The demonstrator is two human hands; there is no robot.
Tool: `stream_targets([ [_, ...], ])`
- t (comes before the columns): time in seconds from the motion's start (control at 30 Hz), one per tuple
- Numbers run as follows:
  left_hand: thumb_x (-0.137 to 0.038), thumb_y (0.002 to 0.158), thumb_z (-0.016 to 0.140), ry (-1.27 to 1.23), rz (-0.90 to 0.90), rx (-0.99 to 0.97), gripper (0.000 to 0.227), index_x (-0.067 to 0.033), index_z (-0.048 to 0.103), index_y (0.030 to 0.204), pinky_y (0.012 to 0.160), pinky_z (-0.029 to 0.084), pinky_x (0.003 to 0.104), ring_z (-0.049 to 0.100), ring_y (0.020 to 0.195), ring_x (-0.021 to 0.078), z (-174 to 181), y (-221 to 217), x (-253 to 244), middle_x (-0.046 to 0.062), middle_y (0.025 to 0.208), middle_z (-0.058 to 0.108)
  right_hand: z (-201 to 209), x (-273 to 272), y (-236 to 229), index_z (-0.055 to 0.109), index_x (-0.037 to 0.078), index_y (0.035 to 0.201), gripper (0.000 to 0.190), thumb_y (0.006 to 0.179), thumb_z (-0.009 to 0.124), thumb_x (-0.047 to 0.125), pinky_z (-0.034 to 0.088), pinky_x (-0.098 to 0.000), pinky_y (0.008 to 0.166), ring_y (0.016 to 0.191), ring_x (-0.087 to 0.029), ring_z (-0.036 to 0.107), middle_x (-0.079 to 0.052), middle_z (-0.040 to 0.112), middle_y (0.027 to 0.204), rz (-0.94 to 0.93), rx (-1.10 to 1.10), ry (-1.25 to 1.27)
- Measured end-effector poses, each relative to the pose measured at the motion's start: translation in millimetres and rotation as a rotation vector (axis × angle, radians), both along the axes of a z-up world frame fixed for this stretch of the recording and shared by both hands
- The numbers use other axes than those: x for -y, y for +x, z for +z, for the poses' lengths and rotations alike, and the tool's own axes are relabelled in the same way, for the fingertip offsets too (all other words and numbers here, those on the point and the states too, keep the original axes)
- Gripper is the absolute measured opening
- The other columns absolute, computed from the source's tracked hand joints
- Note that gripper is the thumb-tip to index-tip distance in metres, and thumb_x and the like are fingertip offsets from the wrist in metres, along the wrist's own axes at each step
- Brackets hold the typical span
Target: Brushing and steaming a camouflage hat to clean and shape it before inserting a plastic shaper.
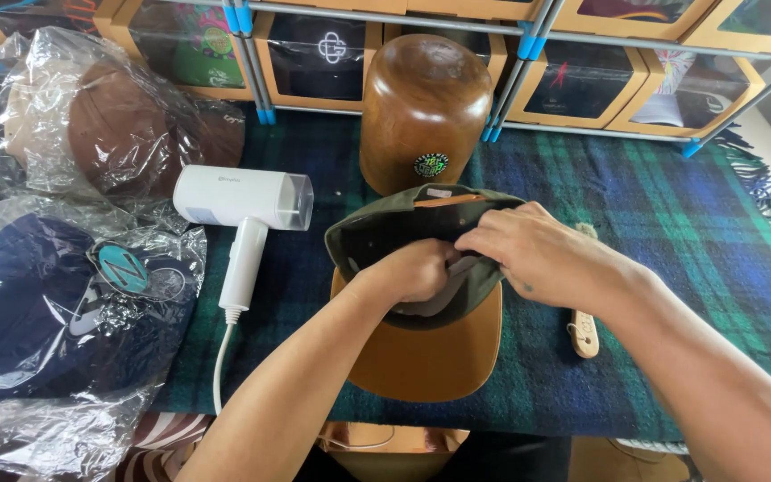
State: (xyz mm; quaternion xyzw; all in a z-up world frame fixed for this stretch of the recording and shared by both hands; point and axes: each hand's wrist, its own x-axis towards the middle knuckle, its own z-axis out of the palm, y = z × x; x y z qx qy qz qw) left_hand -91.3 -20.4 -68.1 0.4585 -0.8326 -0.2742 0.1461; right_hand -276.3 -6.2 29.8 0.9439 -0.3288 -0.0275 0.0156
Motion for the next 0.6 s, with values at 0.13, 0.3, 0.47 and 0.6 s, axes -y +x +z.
stream_targets([
  [0.13, -0.017, 0.096, 0.053, 0.046, -0.041, -0.061, 0.027, -0.0043, 0.074, 0.108, 0.074, 0.061, 0.04, 0.075, 0.09, 0.0329, 0, 10, 3, 0.017, 0.088, 0.075, -6, -1, 6, 0.064, 0.015, 0.103, 0.023, 0.09, 0.054, 0.0, 0.051, -0.0461, 0.09, 0.088, -0.025, 0.063, 0.003, 0.062, 0.09, -0.041, -0.054, -0.049],
  [0.3, -0.026, 0.092, 0.053, -0.107, -0.008, 0.23, 0.031, -0.0065, 0.076, 0.089, 0.071, 0.062, 0.048, 0.075, 0.09, 0.034, 10, 19, -15, 0.014, 0.082, 0.075, -6, -10, 6, 0.065, 0.017, 0.097, 0.008, 0.089, 0.061, 0.017, 0.055, -0.0429, 0.081, 0.086, -0.028, 0.07, -0.002, 0.066, 0.083, -0.205, -0.267, 0.051],
  [0.47, -0.044, 0.088, 0.064, -0.182, -0.009, 0.507, 0.036, -0.0108, 0.077, 0.085, 0.071, 0.062, 0.044, 0.075, 0.084, 0.0308, 52, 50, -55, 0.012, 0.081, 0.076, 18, -47, 42, 0.068, 0.015, 0.109, 0.044, 0.086, 0.066, 0.051, 0.058, -0.0508, 0.089, 0.099, -0.036, 0.072, -0.016, 0.072, 0.094, -0.315, -0.195, 0.289],
  [0.6, -0.076, 0.072, 0.07, -0.058, -0.042, 0.681, 0.063, -0.015, 0.079, 0.087, 0.073, 0.063, 0.048, 0.076, 0.087, 0.027, 54, 61, -66, 0.006, 0.08, 0.075, 2, -49, 53, 0.064, 0.022, 0.129, 0.088, 0.064, 0.08, 0.078, 0.054, -0.0524, 0.102, 0.124, -0.029, 0.063, -0.006, 0.069, 0.124, -0.359, -0.32, 0.355],
])
